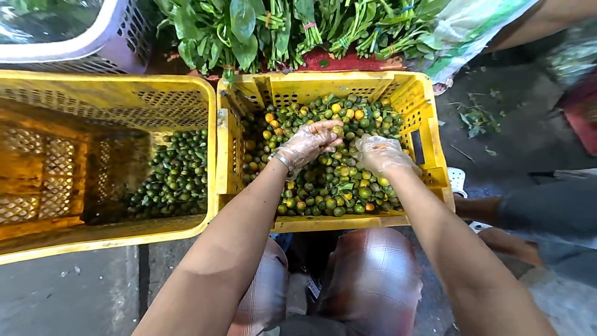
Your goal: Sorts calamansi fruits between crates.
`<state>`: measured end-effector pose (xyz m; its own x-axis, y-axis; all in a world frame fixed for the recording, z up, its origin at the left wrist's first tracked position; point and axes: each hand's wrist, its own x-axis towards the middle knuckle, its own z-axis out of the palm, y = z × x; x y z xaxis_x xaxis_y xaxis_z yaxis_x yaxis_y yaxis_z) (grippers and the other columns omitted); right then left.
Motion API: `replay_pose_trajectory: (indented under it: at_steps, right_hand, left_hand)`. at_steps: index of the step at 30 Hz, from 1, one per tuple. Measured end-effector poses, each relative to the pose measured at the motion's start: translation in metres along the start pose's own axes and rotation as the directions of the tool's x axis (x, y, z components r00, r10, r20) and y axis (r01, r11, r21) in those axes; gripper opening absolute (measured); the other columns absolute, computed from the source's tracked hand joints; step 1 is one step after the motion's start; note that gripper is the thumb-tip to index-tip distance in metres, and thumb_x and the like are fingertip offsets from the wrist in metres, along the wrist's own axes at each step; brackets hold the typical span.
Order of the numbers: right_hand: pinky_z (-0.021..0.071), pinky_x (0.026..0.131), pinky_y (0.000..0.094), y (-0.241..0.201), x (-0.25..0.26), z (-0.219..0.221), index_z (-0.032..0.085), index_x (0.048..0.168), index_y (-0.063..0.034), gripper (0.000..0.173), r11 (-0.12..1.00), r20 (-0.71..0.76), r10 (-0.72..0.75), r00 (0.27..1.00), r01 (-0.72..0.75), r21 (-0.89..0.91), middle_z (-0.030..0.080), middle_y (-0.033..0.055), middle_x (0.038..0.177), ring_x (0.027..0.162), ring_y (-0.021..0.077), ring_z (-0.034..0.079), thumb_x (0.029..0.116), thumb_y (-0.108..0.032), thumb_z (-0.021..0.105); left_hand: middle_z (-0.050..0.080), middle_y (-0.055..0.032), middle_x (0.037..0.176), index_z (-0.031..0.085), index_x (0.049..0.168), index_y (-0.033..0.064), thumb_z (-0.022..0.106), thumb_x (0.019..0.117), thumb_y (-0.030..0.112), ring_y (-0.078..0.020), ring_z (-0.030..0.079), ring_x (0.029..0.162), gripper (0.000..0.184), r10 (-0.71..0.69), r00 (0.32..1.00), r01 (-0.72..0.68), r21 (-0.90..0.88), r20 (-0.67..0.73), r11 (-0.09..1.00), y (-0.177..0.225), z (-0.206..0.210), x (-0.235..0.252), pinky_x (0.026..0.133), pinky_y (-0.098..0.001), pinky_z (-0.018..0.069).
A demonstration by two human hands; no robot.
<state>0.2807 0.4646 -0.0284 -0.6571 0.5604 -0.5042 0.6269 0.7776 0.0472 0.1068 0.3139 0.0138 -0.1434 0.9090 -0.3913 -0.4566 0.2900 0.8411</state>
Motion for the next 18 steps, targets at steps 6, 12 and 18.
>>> replay_pose_trajectory:
  at_steps: [6, 12, 18]
  right_hand:
    - [0.0444, 0.095, 0.0745, -0.007, 0.005, -0.031, 0.075, 0.114, -0.0152, 0.059, 0.993, 0.213, 0.104, 0.971, -0.114, 0.035, 0.070, 0.0191, 0.121, 0.119, 0.0435, 0.063, 0.0939, -0.068, 0.058]
    - [0.0543, 0.094, 0.0503, 0.027, -0.013, -0.011, 0.068, 0.130, -0.0158, 0.067, 0.633, 0.065, 0.177, 0.982, -0.165, 0.757, 0.071, 0.0094, 0.116, 0.105, 0.0239, 0.068, 0.0966, -0.071, 0.049]
    - [0.0572, 0.065, 0.0257, 0.002, -0.054, -0.015, 0.057, 0.125, -0.0186, 0.041, -0.481, 0.196, 0.173, 0.965, -0.091, 0.872, 0.065, 0.0005, 0.097, 0.078, 0.0115, 0.066, 0.1017, -0.052, 0.057]
  left_hand:
    - [0.066, -0.0027, 0.111, 0.052, 0.137, 0.0024, 0.031, 0.1088, 0.011, -0.0039, 0.064, 0.085, 0.036, -0.003, 0.995, 0.005, -0.019, 0.098, 1.000, 0.009, 0.001, -0.007, 0.076, -0.0182, 0.0546]
    - [0.062, -0.0059, 0.115, 0.047, 0.132, 0.0052, 0.024, 0.1072, 0.009, -0.0102, 0.066, 0.091, 0.034, -0.035, 0.998, 0.045, -0.224, 0.049, 0.974, 0.016, 0.005, -0.008, 0.081, -0.0253, 0.0559]
    - [0.056, -0.0038, 0.099, 0.049, 0.133, 0.0048, 0.043, 0.1069, 0.009, -0.0098, 0.057, 0.078, 0.027, -0.072, 0.996, 0.074, 0.027, -0.058, 0.997, 0.024, 0.022, -0.013, 0.071, -0.0249, 0.0525]
